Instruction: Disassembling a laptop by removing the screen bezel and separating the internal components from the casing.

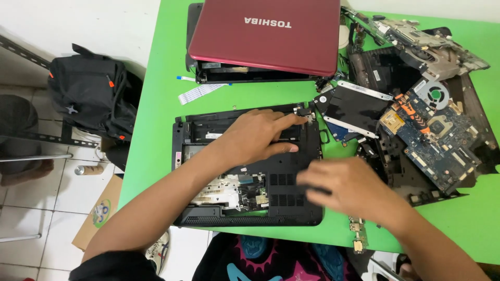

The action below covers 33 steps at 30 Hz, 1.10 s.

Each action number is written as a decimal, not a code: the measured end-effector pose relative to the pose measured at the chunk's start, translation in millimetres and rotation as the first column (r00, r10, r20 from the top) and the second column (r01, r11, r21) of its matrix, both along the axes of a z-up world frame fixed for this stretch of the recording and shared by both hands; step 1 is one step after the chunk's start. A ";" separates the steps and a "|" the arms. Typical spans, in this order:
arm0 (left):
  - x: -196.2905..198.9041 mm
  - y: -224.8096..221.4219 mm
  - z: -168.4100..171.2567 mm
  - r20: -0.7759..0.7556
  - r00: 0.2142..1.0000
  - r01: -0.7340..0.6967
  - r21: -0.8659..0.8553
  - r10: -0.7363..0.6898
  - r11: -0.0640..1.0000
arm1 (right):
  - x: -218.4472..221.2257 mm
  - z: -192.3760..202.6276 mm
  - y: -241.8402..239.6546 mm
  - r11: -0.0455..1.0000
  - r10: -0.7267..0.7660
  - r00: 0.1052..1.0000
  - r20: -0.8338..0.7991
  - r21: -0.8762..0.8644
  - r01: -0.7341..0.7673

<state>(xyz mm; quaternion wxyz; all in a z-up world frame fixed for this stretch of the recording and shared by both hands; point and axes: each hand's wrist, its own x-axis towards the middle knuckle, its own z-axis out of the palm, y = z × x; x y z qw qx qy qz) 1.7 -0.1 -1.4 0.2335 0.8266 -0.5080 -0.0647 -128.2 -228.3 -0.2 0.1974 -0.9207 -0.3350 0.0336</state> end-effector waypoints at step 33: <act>7.4 2.6 -0.1 -0.093 0.994 0.055 -0.059 -0.061 0.997 | -15.8 -7.3 53.5 0.926 0.329 0.940 -0.087 0.228 -0.302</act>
